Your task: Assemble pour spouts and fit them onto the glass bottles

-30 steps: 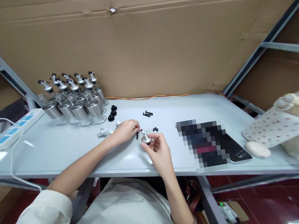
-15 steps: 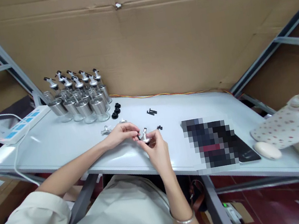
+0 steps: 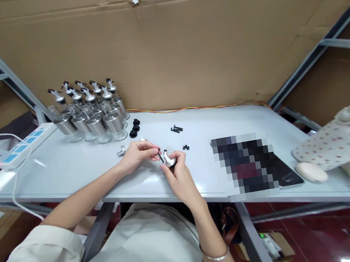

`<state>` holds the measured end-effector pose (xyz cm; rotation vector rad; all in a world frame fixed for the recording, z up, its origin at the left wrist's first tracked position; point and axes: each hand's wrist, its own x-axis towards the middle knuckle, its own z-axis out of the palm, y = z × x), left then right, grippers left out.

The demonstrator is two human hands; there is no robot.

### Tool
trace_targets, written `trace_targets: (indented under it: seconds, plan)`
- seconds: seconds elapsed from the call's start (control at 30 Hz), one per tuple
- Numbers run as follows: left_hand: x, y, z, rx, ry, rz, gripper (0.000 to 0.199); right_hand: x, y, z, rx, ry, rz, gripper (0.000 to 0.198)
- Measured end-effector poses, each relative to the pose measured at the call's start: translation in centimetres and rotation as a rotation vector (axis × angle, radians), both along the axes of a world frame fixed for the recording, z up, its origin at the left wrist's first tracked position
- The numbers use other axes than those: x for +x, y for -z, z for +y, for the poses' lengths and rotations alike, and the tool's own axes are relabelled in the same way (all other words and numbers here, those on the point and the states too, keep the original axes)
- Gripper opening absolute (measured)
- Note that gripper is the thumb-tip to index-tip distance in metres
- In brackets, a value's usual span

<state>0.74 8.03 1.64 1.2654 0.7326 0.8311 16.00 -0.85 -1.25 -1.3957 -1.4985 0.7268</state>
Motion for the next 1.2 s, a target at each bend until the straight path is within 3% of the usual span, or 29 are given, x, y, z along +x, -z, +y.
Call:
trace_targets:
  seconds: [0.23,0.5,0.7,1.2]
  plan:
    - [0.4,-0.1,-0.6,-0.007,0.046,0.021,0.033,0.0,-0.6,0.0,-0.003,0.066,-0.05,0.033]
    - [0.5,0.0,-0.7,0.008,0.083,0.004,0.033,-0.4,-1.2,0.0,0.186,0.135,-0.163,0.02]
    - [0.5,-0.1,-0.9,0.049,0.078,0.062,0.026,-0.3,-1.2,-0.1,0.178,0.181,-0.142,0.023]
    - [0.5,-0.1,-1.0,0.002,0.105,0.061,0.029,-0.7,-1.6,-0.5,0.208,0.256,-0.21,0.025]
